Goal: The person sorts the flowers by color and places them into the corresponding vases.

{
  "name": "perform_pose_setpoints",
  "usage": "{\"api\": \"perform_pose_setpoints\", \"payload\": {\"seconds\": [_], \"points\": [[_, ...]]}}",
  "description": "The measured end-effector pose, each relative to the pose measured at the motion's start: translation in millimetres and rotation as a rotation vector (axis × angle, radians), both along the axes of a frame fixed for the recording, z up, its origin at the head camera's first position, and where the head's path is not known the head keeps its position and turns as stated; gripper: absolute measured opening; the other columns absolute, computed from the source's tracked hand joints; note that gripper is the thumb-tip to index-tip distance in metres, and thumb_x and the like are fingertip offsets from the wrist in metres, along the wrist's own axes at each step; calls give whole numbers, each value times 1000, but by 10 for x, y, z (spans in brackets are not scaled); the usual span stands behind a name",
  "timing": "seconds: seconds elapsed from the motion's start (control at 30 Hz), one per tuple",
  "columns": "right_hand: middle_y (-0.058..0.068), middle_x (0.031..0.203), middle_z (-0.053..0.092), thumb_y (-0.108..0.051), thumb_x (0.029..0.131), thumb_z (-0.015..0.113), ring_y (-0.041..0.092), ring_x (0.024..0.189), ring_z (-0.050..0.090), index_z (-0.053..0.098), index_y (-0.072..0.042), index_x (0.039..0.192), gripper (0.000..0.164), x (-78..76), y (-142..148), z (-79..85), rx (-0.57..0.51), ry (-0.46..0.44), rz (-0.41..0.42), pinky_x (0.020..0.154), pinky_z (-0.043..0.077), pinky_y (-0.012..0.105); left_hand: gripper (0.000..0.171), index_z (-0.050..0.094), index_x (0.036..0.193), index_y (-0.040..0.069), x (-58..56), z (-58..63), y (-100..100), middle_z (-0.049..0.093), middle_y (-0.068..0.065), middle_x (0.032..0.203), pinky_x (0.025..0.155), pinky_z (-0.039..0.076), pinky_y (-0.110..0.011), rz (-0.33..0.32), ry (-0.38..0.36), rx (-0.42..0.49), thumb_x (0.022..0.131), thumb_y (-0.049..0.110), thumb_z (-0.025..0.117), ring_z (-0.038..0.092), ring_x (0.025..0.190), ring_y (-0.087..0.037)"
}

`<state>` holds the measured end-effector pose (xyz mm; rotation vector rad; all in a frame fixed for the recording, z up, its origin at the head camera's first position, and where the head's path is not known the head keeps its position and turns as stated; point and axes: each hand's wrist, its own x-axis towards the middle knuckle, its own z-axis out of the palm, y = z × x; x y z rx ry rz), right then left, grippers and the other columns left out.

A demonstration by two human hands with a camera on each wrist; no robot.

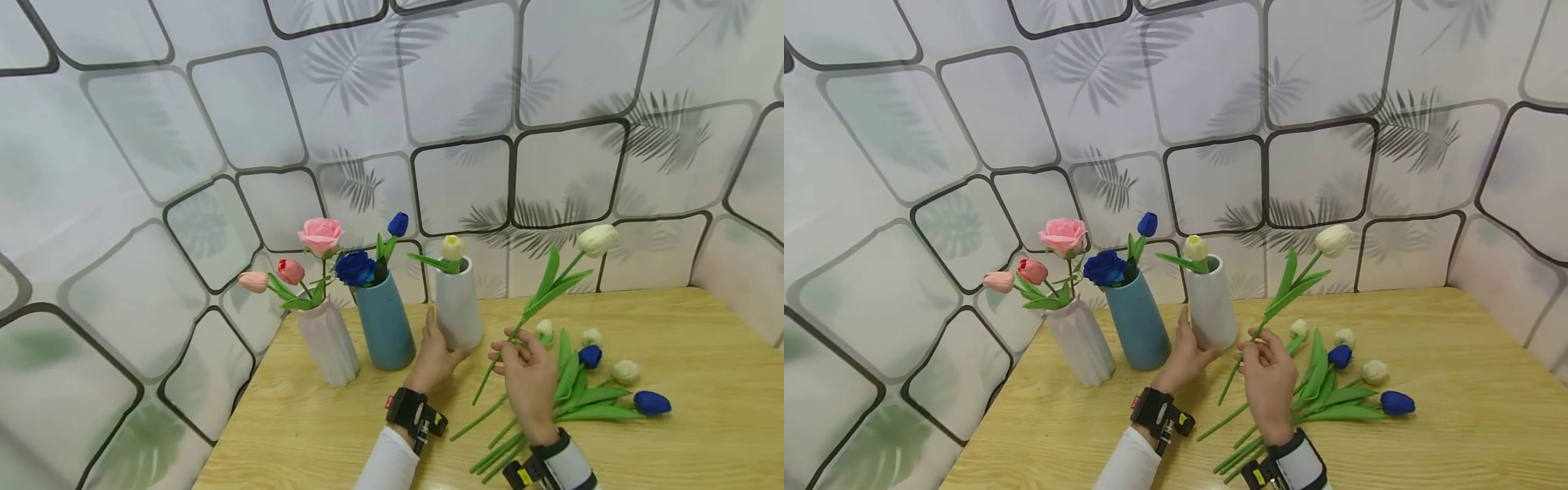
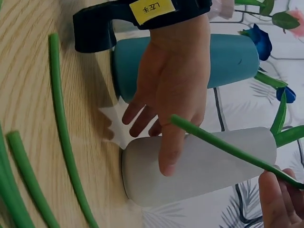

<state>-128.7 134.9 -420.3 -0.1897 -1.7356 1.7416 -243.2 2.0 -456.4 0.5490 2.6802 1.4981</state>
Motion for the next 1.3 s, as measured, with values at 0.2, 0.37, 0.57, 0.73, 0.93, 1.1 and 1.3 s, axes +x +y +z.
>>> {"api": "perform_pose_setpoints", "payload": {"seconds": [0.2, 0.37, 0.57, 0.73, 0.93, 1.1, 1.3], "points": [[11, 94, 75, 3, 106, 55, -4, 80, 71, 67, 9, 121, 20, 1, -53, 9, 126, 87, -54, 69, 59, 13, 102, 4, 165, -7, -15, -36, -12, 33, -43, 156, 117, 42, -66, -8, 5, -8, 99, 17, 78, 44, 144, -57], [18, 96, 75, 12, 102, 57, -15, 90, 67, 65, 14, 115, 16, -24, -83, -32, 246, 252, -111, 73, 55, 6, 99, 6, 165, -6, -47, -56, -24, 32, -43, 157, 118, 41, -64, -2, 9, -15, 101, 19, 76, 45, 145, -55], [-11, 111, 74, 19, 95, 58, -15, 101, 67, 70, 13, 112, 21, -87, -86, -11, 327, 470, -171, 82, 52, 3, 93, 7, 164, -9, -78, -38, -43, 32, -45, 155, 116, 43, -64, 9, 18, -47, 103, 19, 72, 47, 142, -57], [-8, 122, 75, 18, 97, 57, -11, 110, 68, 71, 13, 116, 25, -144, -64, 84, 357, 550, -159, 89, 53, 6, 91, 9, 164, -10, -79, -26, -42, 34, -45, 154, 116, 44, -62, 18, 8, -75, 104, 20, 70, 48, 142, -56], [-13, 131, 70, 22, 95, 56, -15, 121, 61, 69, 13, 120, 29, -243, -20, 198, 434, 548, -143, 96, 49, 4, 90, 9, 164, -8, -77, -27, -11, 35, -44, 154, 117, 44, -63, 10, -2, -76, 105, 20, 70, 48, 142, -55], [-15, 135, 66, 18, 98, 59, -14, 126, 60, 69, 11, 122, 28, -344, 0, 272, 484, 604, -174, 102, 48, 7, 91, 8, 165, -6, -71, -33, -3, 36, -42, 154, 118, 43, -62, 11, -9, -81, 104, 20, 70, 48, 143, -54], [-9, 138, 69, -14, 111, 58, -6, 129, 62, 71, 10, 122, 29, -535, 13, 320, 521, 706, -168, 105, 50, 11, 92, 9, 165, -5, -82, -44, -8, 39, -42, 151, 115, 46, -62, 11, 15, -87, 103, 19, 72, 51, 140, -54]]}}
